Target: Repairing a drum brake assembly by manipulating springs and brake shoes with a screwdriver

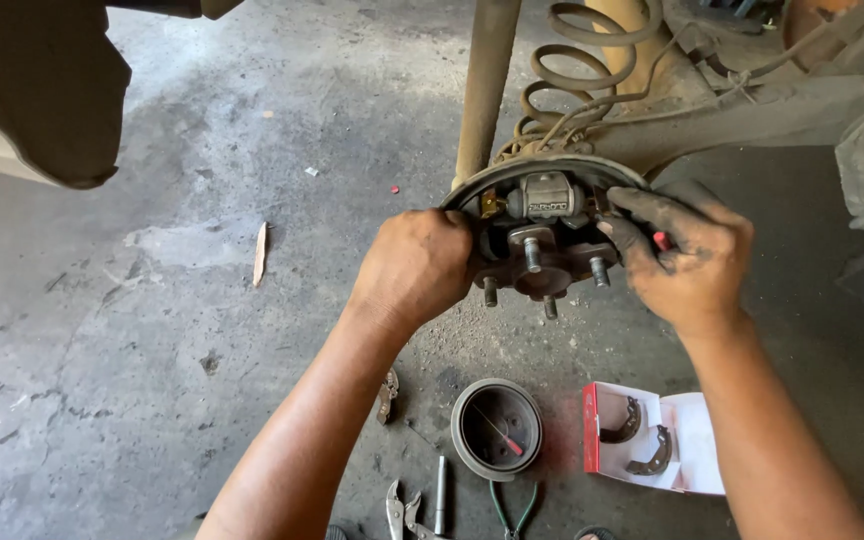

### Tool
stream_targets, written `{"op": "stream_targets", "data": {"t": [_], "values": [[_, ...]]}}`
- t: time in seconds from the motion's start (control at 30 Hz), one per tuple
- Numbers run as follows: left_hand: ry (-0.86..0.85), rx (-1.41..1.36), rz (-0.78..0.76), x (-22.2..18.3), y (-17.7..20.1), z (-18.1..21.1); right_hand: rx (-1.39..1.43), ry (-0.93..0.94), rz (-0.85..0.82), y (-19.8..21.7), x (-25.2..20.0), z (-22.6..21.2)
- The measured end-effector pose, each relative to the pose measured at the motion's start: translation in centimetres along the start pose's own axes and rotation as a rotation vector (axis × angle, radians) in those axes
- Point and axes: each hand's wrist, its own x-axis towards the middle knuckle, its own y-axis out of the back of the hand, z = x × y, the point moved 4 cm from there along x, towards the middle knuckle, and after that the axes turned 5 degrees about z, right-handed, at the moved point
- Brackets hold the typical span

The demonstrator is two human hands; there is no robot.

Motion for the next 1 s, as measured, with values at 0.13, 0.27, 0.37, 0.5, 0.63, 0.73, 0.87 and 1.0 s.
{"op": "stream_targets", "data": {"t": [0.13, 0.27, 0.37, 0.5, 0.63, 0.73, 0.87, 1.0], "values": [[0.019, -0.018, 0.002, -0.1, 0.3, 0.5, 0.019, 0.010, 0.012, -0.2, -0.2, 0.1], [0.065, -0.041, 0.020, -0.4, 0.4, 0.7, 0.026, 0.061, 0.058, -0.5, -0.3, 0.3], [0.068, -0.064, 0.122, -0.8, -0.6, 0.6, 0.023, 0.097, 0.093, -0.8, -0.3, 0.3], [0.070, -0.100, 0.225, -1.4, -1.2, 0.8, -0.002, 0.162, 0.106, -1.0, -0.3, 0.1], [0.044, -0.106, 0.314, -1.5, -1.8, 0.7, -0.007, 0.175, 0.088, -1.0, 0.3, -0.2], [0.021, -0.052, 0.294, -1.1, -1.7, 1.0, -0.040, 0.152, 0.052, -1.1, 0.3, -0.2], [0.048, 0.015, 0.296, -0.9, -1.3, 1.2, -0.035, 0.224, 0.053, -1.0, 0.6, -0.4], [0.099, 0.026, 0.178, -0.2, -1.0, 1.0, 0.061, 0.196, -0.058, 0.5, 0.9, 0.3]]}}
